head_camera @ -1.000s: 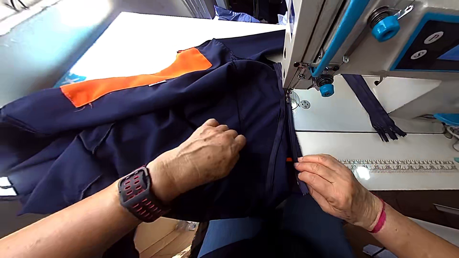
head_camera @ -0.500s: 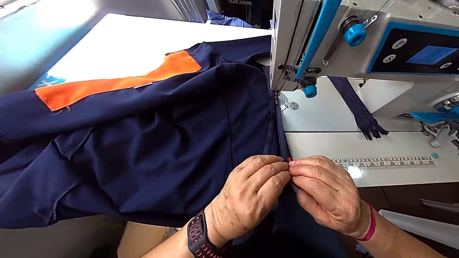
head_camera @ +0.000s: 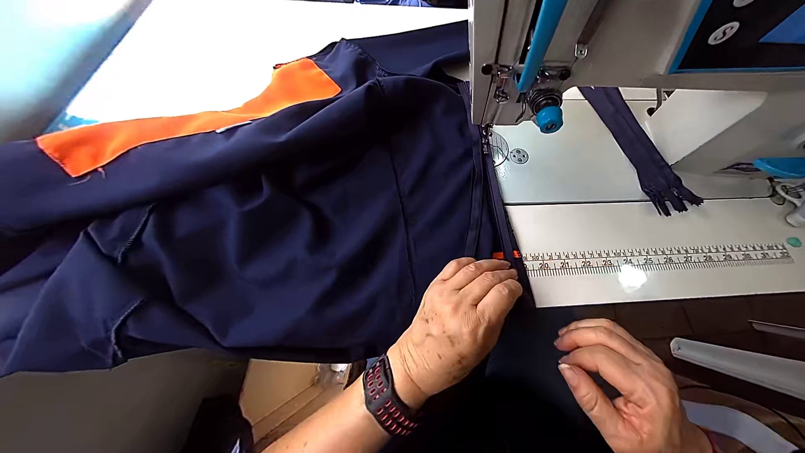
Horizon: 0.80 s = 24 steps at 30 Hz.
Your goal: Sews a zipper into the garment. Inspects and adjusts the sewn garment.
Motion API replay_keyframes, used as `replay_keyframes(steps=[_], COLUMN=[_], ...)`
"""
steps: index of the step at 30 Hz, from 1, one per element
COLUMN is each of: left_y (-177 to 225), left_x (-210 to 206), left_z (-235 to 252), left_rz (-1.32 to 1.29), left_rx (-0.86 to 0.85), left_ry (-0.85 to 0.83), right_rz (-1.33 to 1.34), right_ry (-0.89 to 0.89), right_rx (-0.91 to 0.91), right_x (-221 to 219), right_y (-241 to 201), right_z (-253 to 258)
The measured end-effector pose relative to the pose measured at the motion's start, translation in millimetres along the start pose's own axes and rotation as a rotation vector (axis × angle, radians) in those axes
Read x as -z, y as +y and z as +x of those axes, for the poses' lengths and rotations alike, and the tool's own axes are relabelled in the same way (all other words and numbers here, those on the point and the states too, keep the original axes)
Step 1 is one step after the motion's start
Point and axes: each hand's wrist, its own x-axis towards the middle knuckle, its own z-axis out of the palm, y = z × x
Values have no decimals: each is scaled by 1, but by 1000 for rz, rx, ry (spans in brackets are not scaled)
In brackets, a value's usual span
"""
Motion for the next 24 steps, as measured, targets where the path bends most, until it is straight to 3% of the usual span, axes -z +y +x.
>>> replay_keyframes(steps=[2,4,7,9,12,24], left_y=[1,1,3,4,4,-5], left_x=[3,4,4,5,4,16], left_z=[-2,-4,-9,-14,-16,-5], left_rz=[-16,-17,-22,-31,-35,-95], left_rx=[6,-20,-53,-58,-57,-93], left_ry=[-8,-18,-27,-19,-8,-145], right_rz=[67,305,860,1037,1023,1004], right_ry=[-75,-127,-34,22,103,35], right_rx=[-179,-280,-387,-484,-619,-673], right_x=[-18,-39,-61,-62,-58,-48], right_y=[10,19,11,-6,-23,-29], right_z=[-16,-17,-1,13,25,24])
